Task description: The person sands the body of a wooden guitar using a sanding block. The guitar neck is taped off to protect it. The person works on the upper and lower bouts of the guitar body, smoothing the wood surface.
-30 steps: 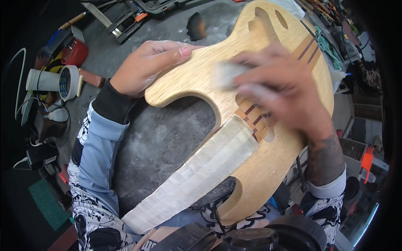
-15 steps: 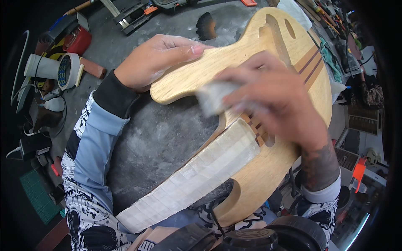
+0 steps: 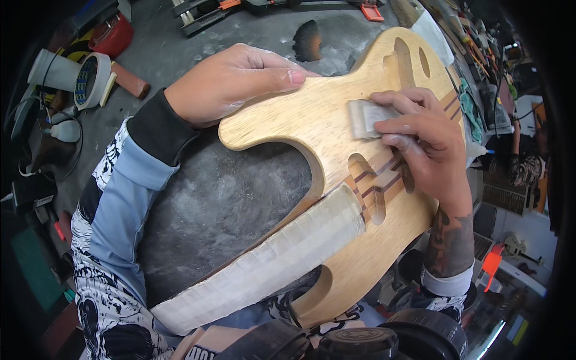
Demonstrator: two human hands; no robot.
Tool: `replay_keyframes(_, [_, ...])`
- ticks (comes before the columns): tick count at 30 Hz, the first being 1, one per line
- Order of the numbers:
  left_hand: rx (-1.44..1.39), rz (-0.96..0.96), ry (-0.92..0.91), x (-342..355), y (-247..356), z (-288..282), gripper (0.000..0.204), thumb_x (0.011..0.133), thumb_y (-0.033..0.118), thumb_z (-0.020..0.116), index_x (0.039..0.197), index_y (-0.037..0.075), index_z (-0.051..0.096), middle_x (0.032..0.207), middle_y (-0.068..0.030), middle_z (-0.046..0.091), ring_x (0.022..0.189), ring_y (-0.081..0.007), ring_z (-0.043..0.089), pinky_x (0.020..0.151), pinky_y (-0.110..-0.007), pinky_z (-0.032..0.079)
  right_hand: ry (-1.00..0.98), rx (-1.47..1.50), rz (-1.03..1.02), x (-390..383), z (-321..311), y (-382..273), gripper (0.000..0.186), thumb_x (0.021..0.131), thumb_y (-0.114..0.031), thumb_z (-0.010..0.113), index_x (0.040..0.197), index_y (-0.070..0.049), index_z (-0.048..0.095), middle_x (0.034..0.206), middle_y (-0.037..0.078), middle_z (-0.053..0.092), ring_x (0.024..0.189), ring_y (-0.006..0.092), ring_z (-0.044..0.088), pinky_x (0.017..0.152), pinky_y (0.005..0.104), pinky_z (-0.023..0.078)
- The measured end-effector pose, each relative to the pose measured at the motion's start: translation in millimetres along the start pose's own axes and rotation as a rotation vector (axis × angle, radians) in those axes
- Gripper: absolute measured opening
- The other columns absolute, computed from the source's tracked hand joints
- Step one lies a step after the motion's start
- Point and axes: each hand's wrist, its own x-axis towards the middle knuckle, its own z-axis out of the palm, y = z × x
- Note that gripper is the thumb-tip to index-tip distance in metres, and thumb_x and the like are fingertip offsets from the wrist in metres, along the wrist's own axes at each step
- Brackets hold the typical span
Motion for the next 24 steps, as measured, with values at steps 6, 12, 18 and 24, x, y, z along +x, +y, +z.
replay_keyframes(6, [-0.09,-0.011,0.068,-2,-2,4,0.043,0.101,0.03,0.06,0.127,-0.004,0.065,0.109,-0.0101,0.072,0.097,-0.0095,0.065,0.086,-0.023,0.051,-0.127,0.129,-0.132,14,19,-29,0.028,0.068,0.004,0.073,0.091,-0.012,0.075,0.115,0.008,0.073,0.103,0.0275,0.062,0.086,0.0366,0.052])
replay_keyframes(12, [0.008,-0.046,-0.003,1,4,-2,0.045,0.104,0.029,0.053,0.132,-0.005,0.061,0.119,-0.0147,0.07,0.105,-0.0141,0.066,0.092,-0.026,0.051,-0.085,0.027,-0.067,6,10,-20,0.027,0.07,0.003,0.075,0.093,-0.01,0.075,0.117,0.008,0.073,0.104,0.0282,0.062,0.089,0.0396,0.05])
replay_keyframes(18, [-0.071,-0.002,0.06,0,-1,4,0.043,0.101,0.031,0.059,0.127,-0.003,0.065,0.11,-0.0113,0.072,0.097,-0.0101,0.066,0.087,-0.024,0.051,-0.052,-0.043,-0.018,2,0,-5,0.025,0.073,0.001,0.075,0.095,-0.01,0.075,0.116,0.008,0.073,0.104,0.0298,0.061,0.088,0.0376,0.051])
replay_keyframes(24, [-0.029,-0.042,0.019,-1,1,2,0.045,0.104,0.03,0.053,0.132,-0.005,0.06,0.12,-0.0153,0.069,0.106,-0.015,0.066,0.093,-0.027,0.05,-0.132,0.138,-0.175,14,23,-40,0.026,0.073,-0.005,0.079,0.097,-0.015,0.076,0.115,0.008,0.073,0.101,0.0273,0.062,0.087,0.0349,0.052])
